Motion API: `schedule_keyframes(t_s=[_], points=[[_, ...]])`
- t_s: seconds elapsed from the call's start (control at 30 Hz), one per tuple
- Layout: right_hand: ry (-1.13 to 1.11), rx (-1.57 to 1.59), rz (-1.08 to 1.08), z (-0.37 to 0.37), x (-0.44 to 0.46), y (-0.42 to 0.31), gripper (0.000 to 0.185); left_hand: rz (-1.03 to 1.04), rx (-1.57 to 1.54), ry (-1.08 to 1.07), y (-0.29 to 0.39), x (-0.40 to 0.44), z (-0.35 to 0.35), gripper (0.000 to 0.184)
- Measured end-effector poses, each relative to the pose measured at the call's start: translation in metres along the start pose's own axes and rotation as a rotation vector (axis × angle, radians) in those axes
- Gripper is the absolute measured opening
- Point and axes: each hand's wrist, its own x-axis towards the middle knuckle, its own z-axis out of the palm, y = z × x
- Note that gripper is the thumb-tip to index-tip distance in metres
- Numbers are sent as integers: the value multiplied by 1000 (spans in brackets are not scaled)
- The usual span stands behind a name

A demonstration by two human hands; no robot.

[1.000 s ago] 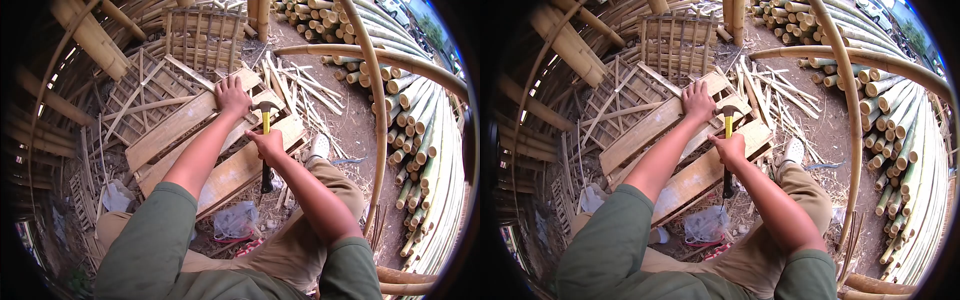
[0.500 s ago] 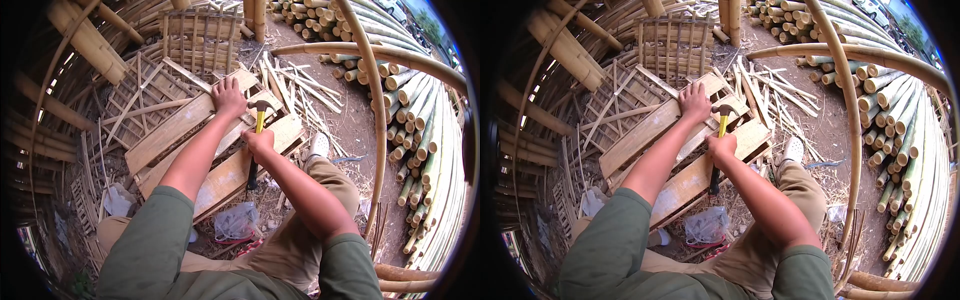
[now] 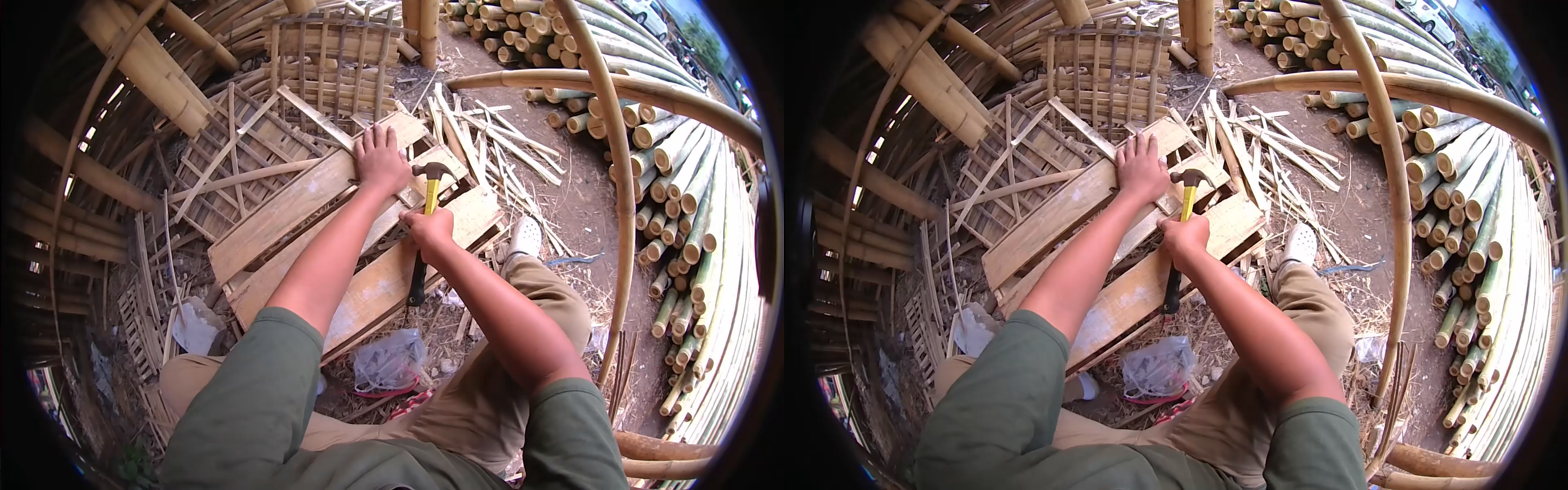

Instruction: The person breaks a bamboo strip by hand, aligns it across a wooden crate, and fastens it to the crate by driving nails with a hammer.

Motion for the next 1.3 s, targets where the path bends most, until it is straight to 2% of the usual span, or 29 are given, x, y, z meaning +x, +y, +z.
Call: schedule_keyframes(t_s=[0.4,0.6,1.1,1.2,1.3], points=[[-7,38,-54,-1,-1,3,26,-4,4,25,6,-6,-1,62],[-98,50,-62,-9,2,6,27,-4,-24,36,3,-3,0,59],[-139,98,-59,-11,-1,2,21,10,-7,45,2,1,-4,54],[-148,107,-90,-14,-2,0,23,-2,2,30,3,0,-4,54],[-24,-64,-67,-30,-24,-31,38,-30,37,13,7,-3,-7,55]])
